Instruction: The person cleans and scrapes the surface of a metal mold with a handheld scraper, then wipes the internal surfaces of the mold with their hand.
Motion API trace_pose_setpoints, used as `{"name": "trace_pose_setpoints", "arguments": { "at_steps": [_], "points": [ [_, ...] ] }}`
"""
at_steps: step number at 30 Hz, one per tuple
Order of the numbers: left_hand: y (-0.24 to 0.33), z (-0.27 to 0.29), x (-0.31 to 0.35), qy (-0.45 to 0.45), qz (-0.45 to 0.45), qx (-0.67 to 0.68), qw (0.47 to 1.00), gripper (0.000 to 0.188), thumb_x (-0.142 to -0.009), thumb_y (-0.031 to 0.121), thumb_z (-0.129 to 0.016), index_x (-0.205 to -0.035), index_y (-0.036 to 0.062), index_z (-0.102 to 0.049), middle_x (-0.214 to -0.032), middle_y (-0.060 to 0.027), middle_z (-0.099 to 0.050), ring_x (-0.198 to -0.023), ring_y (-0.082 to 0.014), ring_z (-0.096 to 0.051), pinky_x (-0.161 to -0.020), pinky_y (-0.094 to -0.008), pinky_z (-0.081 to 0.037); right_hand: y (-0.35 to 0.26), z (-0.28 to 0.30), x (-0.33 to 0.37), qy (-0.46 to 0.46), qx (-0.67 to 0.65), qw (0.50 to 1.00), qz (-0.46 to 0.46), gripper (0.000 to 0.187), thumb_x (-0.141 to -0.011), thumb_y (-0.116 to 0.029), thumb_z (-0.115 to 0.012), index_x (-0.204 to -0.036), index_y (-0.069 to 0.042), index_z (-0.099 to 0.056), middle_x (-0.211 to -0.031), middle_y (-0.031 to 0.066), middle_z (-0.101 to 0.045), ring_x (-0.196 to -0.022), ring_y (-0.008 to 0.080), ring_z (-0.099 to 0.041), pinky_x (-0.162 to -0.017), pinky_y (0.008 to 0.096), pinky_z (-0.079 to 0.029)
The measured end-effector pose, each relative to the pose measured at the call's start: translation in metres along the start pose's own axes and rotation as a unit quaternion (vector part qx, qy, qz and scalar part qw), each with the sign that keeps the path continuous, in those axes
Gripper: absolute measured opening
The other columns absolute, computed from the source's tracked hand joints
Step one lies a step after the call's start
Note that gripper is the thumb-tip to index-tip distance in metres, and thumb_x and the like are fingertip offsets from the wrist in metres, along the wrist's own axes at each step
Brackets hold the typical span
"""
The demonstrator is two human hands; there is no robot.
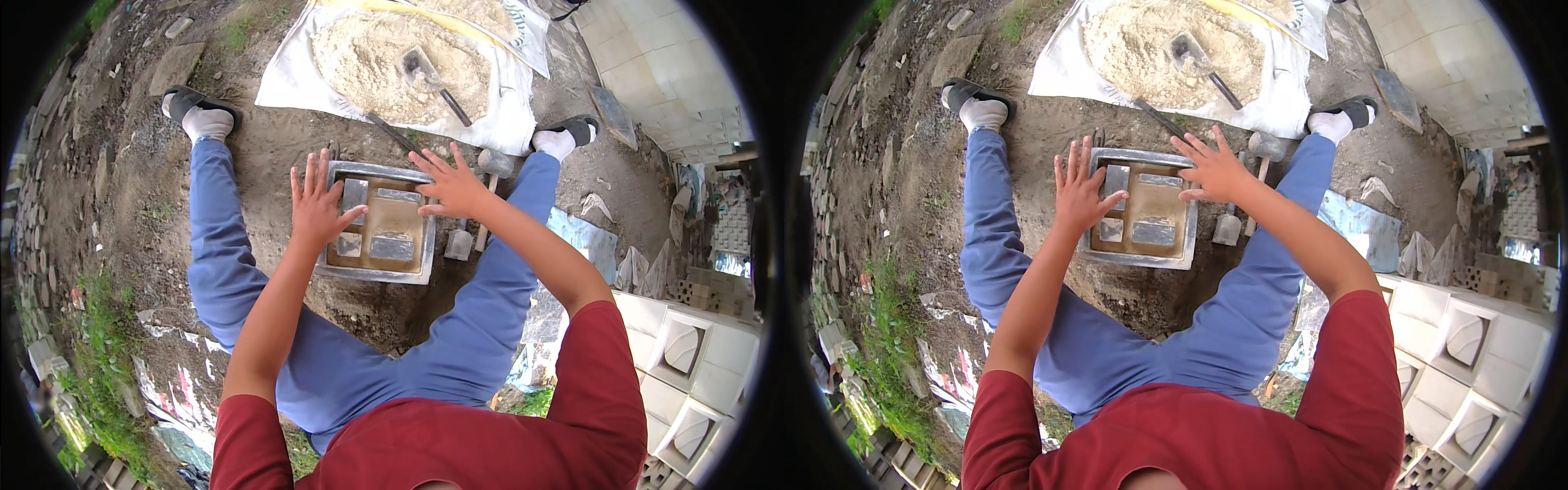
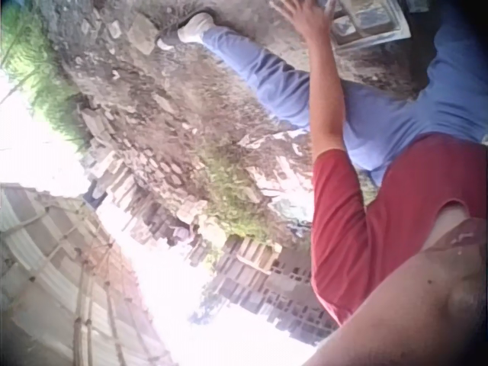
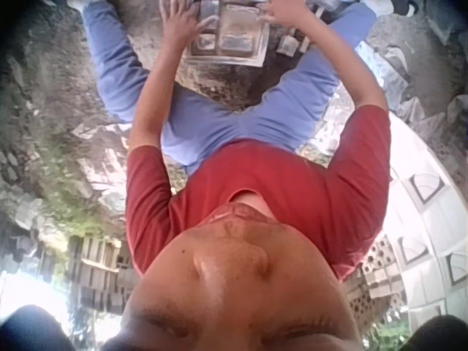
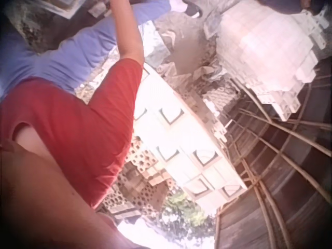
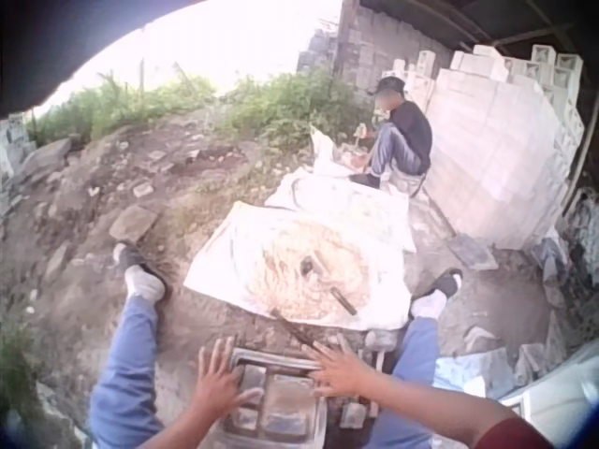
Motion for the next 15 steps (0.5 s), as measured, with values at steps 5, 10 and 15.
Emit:
{"name": "trace_pose_setpoints", "arguments": {
  "at_steps": [5,10,15],
  "points": [
    [0.007,-0.006,0.016,-0.034,0.012,-0.034,0.999,0.082,-0.089,0.079,-0.055,-0.128,0.0100,-0.074,-0.174,-0.0160,-0.018,-0.162,-0.0363,-0.008,-0.126,-0.0632,-0.002,-0.026,-0.002,0.024,0.010,-0.013,0.991,-0.133,0.062,-0.099,-0.068,-0.050,-0.113,-0.012,-0.073,-0.174,0.0132,-0.018,-0.160,0.0331,-0.017,-0.120,0.0751,-0.010],
    [0.019,-0.006,0.039,-0.027,-0.004,-0.055,0.998,0.085,-0.089,0.079,-0.053,-0.137,0.0111,-0.069,-0.174,-0.0165,-0.018,-0.162,-0.0365,-0.007,-0.126,-0.0638,-0.001,-0.073,-0.004,0.044,0.008,-0.006,0.983,-0.186,0.069,-0.100,-0.069,-0.047,-0.117,-0.006,-0.072,-0.174,0.0124,-0.018,-0.161,0.0291,-0.011,-0.121,0.0734,-0.009],
    [0.026,-0.003,0.076,-0.035,0.032,-0.036,0.998,0.089,-0.090,0.080,-0.052,-0.148,0.0121,-0.060,-0.174,-0.0199,-0.013,-0.161,-0.0413,-0.003,-0.125,-0.0642,-0.001,-0.123,-0.004,0.077,0.066,-0.016,0.987,-0.148,0.077,-0.101,-0.068,-0.044,-0.118,0.002,-0.072,-0.174,0.0123,-0.019,-0.161,0.0282,-0.013,-0.122,0.0716,-0.008]
  ]
}}
Point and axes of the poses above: each hand's wrist, its own x-axis away from the middle knuckle, its own z-axis out of the back of the hand, y = z × x, the point moved 10 cm from there along -x, towards the middle knuckle
